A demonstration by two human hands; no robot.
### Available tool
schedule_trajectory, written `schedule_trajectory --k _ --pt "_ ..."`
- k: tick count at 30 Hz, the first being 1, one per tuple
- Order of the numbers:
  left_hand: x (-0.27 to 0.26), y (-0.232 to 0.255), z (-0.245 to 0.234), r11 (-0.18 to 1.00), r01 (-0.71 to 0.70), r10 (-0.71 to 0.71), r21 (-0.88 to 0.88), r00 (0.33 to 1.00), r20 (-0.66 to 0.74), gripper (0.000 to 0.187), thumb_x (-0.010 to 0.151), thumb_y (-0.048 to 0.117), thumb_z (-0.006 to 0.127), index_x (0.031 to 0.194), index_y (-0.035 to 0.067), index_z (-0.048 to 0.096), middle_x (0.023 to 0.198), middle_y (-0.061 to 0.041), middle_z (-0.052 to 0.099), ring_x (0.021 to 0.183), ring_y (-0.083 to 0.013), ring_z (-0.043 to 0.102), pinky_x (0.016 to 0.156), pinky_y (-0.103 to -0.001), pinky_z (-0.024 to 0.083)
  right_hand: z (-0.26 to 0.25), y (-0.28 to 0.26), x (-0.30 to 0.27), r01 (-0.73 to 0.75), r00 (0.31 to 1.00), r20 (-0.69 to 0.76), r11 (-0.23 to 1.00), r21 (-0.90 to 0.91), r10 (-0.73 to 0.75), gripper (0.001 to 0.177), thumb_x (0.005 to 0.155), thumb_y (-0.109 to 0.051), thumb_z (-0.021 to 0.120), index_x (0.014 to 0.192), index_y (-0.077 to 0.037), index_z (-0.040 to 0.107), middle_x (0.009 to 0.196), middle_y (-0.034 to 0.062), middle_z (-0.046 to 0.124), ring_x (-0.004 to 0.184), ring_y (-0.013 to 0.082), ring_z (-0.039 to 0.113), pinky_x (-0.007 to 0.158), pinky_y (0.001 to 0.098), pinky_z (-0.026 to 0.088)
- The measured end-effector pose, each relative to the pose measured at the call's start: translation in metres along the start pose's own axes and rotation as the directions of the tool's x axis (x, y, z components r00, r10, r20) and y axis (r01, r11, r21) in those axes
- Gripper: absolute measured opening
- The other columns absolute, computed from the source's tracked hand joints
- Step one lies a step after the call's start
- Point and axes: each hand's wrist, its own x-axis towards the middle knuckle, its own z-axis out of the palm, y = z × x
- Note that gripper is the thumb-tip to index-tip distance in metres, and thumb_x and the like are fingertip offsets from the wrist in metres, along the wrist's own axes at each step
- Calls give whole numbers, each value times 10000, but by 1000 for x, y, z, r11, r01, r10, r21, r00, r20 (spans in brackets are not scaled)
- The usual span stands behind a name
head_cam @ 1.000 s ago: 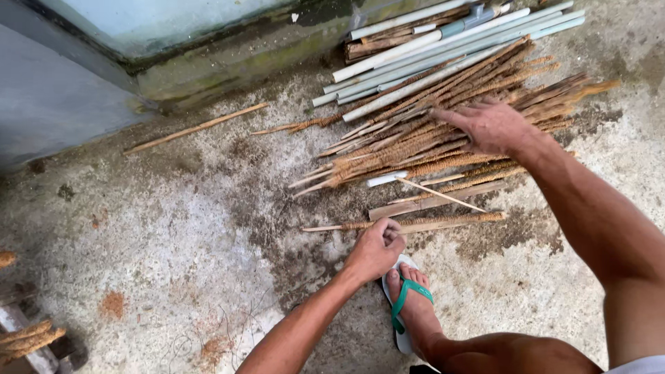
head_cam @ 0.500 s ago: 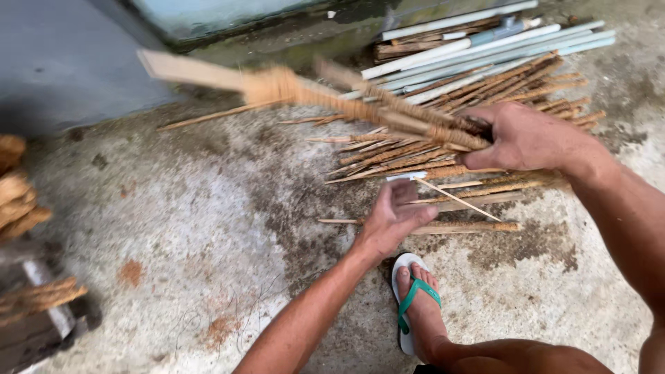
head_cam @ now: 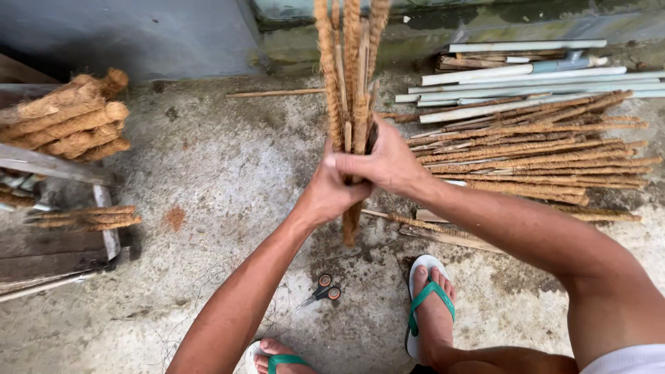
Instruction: The person gathers and organizes a pile of long, rope-wrapped broom handles on a concrete floor. They use a pair of scissors to trim excess material from the ends of the handles and then stack them neatly on a nearby wooden rack.
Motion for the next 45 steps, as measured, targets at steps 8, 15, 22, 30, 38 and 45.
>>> schedule_trajectory --k 8,15,22,30,38,45 --pt "-51 -32 -50 991 133 -126 -19 972 200 654 707 40 737 1309 10 484 1016 -84 709 969 -212 724 950 -414 627 7 46 16 49 990 66 737 675 -127 833 1038 -501 720 1589 43 412 1533 203 598 1452 253 630 1248 384 510" --pt "-71 -36 -77 923 354 -301 -152 908 290 757 642 127 799 1346 69 528 1095 -97 735 1024 -225 746 989 -406 605 0 38 24 40 999 -34 902 430 -28 259 941 -51 738 1177 50 705 1062 170 758 931 199 757 828 343 685" --pt "-70 -34 -75 897 374 -295 -234 903 311 909 641 137 826 1471 61 462 1062 -91 704 977 -238 744 927 -426 616 -10 26 15 76 997 -25 949 305 -72 281 962 -84 704 1220 21 663 1016 120 750 879 177 761 797 303 685" --pt "-62 -33 -67 903 335 -234 -269 908 346 871 700 121 769 1486 19 408 1154 -86 692 1034 -228 725 940 -421 599 0 29 10 -6 997 75 981 194 -8 235 923 -108 755 1122 9 708 941 102 756 799 144 743 714 277 661" --pt "-65 -64 -69 875 281 -223 -395 957 187 712 736 103 789 1389 -26 536 1170 -140 687 1056 -230 683 975 -449 573 -20 27 6 39 999 -2 988 148 -39 138 960 -147 737 1041 -35 738 907 56 744 772 97 721 684 248 637" --pt "-58 -73 -54 809 352 -323 -471 935 145 698 729 60 772 1359 40 473 1160 -205 709 1016 -300 725 912 -462 626 -22 26 2 137 991 -14 983 125 -136 150 989 -168 730 1059 -36 711 931 47 734 826 101 715 732 245 624"
